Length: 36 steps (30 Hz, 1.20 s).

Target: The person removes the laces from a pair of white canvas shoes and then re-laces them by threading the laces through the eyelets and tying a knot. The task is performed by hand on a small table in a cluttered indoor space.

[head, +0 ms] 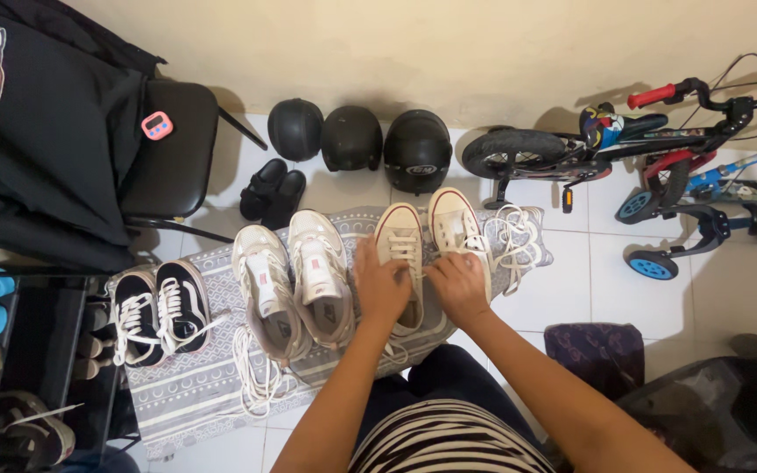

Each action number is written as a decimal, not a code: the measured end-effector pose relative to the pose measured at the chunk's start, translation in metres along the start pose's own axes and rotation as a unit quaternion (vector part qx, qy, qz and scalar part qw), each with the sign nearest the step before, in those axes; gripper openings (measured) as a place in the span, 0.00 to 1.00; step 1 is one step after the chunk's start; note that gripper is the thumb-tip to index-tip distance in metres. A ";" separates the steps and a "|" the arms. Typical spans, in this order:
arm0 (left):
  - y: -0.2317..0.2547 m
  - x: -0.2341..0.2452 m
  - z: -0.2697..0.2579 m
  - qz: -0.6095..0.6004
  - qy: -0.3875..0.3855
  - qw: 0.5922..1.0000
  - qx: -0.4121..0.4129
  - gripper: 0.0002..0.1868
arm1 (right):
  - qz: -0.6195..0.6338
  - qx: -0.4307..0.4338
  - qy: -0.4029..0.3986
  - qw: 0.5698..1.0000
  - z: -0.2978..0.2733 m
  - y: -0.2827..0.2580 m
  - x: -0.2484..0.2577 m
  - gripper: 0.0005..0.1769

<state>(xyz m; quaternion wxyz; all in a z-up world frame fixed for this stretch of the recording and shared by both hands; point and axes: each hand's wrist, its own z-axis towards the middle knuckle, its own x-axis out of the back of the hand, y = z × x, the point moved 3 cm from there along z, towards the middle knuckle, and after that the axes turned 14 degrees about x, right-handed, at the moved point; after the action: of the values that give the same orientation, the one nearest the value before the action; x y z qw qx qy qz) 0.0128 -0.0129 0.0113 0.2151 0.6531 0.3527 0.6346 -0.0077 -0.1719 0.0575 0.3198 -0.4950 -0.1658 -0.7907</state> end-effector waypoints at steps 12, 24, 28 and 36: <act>-0.001 -0.003 0.008 -0.101 -0.058 0.982 0.150 0.13 | 0.014 -0.038 0.095 0.995 0.053 0.010 0.011 0.11; 0.031 0.069 0.026 -0.241 -0.086 0.934 0.249 0.18 | 0.098 -0.195 -0.012 0.976 0.014 -0.026 -0.019 0.17; 0.052 0.079 0.017 -0.245 -0.072 0.950 0.179 0.19 | 0.058 -0.228 -0.007 0.972 0.017 -0.033 -0.030 0.07; 0.043 0.089 0.029 -0.417 0.048 0.881 0.217 0.22 | 0.044 -0.210 0.126 0.969 0.045 -0.024 -0.002 0.04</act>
<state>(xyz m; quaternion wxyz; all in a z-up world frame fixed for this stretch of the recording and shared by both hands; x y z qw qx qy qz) 0.0443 0.0291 0.1004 0.2955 0.4445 0.7317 0.4240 0.0071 -0.1273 0.0771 0.2618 -0.4540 0.0676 -0.8490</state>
